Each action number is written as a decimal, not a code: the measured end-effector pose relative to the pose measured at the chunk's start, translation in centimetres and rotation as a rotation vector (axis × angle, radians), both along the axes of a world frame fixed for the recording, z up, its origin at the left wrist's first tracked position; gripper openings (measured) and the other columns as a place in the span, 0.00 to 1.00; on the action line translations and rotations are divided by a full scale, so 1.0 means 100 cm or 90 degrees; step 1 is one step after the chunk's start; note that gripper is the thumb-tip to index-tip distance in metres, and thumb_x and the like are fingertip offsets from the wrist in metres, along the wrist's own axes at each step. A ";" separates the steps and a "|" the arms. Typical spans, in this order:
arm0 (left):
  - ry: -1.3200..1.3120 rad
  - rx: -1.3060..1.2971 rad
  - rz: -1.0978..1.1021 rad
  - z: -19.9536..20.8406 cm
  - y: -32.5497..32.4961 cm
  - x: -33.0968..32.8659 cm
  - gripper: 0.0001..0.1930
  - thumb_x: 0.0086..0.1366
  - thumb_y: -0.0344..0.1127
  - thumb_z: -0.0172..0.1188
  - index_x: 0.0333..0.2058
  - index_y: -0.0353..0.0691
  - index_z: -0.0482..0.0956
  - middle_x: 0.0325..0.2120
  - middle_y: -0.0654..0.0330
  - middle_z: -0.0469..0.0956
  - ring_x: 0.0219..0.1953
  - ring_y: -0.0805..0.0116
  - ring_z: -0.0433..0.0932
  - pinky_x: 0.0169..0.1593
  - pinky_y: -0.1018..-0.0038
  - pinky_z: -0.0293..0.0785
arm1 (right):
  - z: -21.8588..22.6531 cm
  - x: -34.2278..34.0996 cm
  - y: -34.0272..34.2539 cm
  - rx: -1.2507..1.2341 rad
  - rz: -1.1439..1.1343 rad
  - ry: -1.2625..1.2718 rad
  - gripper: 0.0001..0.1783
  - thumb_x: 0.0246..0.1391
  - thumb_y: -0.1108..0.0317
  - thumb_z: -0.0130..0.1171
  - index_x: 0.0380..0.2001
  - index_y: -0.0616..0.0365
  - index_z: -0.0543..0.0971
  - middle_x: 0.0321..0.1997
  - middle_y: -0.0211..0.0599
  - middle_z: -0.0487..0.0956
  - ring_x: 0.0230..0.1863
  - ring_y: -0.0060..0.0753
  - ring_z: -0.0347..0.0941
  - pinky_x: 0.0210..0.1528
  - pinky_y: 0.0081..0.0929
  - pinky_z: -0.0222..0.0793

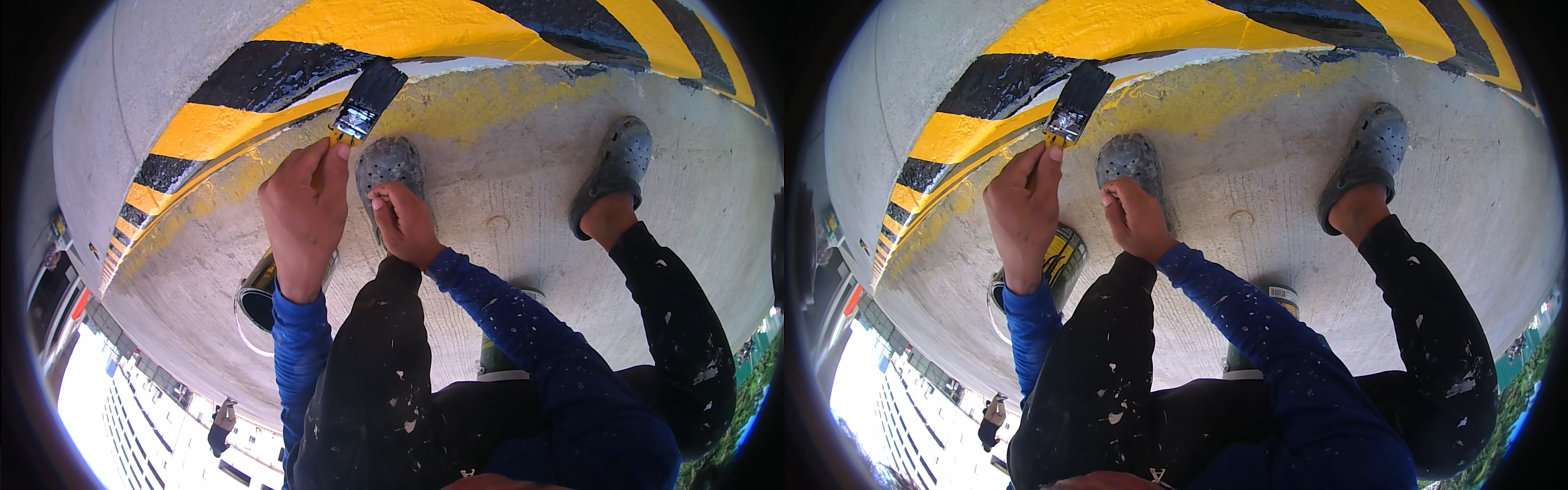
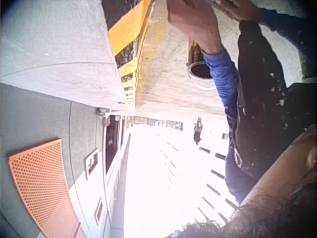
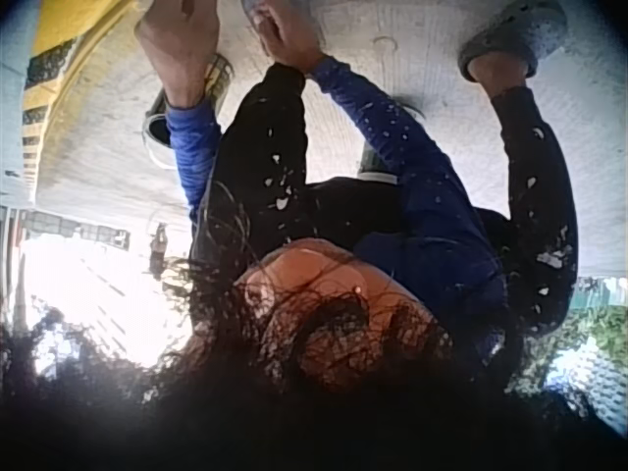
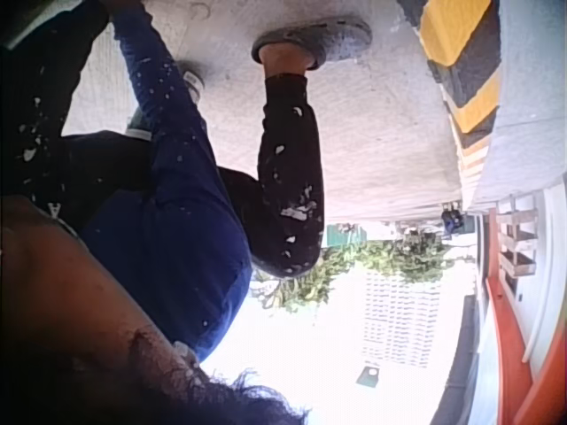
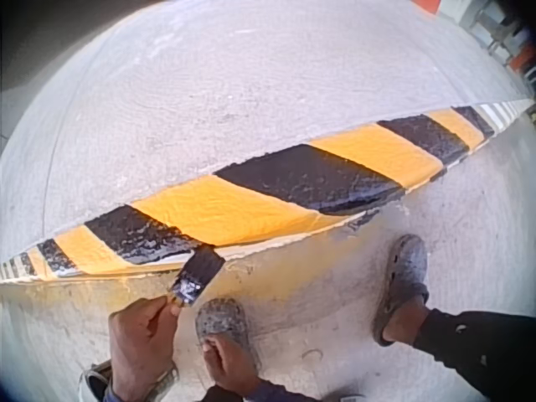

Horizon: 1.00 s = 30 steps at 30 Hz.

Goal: The person paints black and yellow diagonal safety stripes on a concrete curb using a paintbrush and two paint cans. They repeatedly dip the brush into black and yellow paint, applying alternating stripes along the curb edge.

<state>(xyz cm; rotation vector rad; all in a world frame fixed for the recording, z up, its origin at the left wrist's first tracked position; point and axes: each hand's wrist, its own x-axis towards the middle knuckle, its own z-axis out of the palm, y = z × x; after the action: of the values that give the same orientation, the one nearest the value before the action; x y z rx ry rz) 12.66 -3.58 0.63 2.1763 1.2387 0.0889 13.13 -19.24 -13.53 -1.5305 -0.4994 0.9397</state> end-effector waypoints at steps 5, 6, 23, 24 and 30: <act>-0.015 -0.047 0.034 0.005 -0.016 -0.017 0.12 0.70 0.34 0.68 0.43 0.29 0.86 0.30 0.49 0.83 0.27 0.61 0.81 0.33 0.68 0.75 | 0.006 0.006 -0.009 -0.010 0.029 0.148 0.12 0.72 0.67 0.57 0.52 0.61 0.77 0.42 0.37 0.81 0.38 0.23 0.76 0.40 0.24 0.73; -0.036 -0.076 0.042 0.004 -0.020 -0.021 0.11 0.69 0.34 0.68 0.43 0.30 0.86 0.31 0.50 0.83 0.28 0.61 0.81 0.34 0.68 0.76 | 0.007 0.006 -0.010 0.027 0.021 0.179 0.13 0.72 0.66 0.58 0.54 0.61 0.76 0.44 0.36 0.80 0.41 0.22 0.75 0.41 0.23 0.72; -0.312 -0.439 0.222 -0.036 -0.046 -0.053 0.12 0.71 0.27 0.67 0.50 0.31 0.87 0.49 0.60 0.76 0.49 0.74 0.76 0.53 0.77 0.74 | 0.048 0.008 0.011 0.189 -0.068 0.375 0.13 0.72 0.71 0.60 0.55 0.62 0.73 0.48 0.33 0.78 0.51 0.22 0.75 0.54 0.28 0.72; -0.312 -0.431 0.219 -0.038 -0.047 -0.055 0.12 0.71 0.28 0.68 0.50 0.31 0.87 0.49 0.60 0.76 0.48 0.74 0.76 0.52 0.77 0.74 | 0.049 0.006 0.011 0.187 -0.067 0.383 0.13 0.72 0.71 0.59 0.55 0.62 0.73 0.49 0.33 0.78 0.51 0.22 0.75 0.54 0.27 0.72; -0.292 -0.388 0.171 -0.055 -0.052 -0.059 0.16 0.71 0.33 0.68 0.54 0.32 0.84 0.49 0.56 0.78 0.48 0.69 0.80 0.53 0.72 0.77 | 0.042 -0.001 0.012 0.124 -0.173 0.339 0.12 0.75 0.71 0.54 0.56 0.62 0.71 0.47 0.34 0.78 0.47 0.21 0.75 0.50 0.25 0.73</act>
<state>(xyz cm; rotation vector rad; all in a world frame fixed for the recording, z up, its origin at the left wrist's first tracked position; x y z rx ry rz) 6.78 -8.79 -4.87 1.3662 1.0976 0.2666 13.04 -18.06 -9.29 -1.0794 0.0020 1.0028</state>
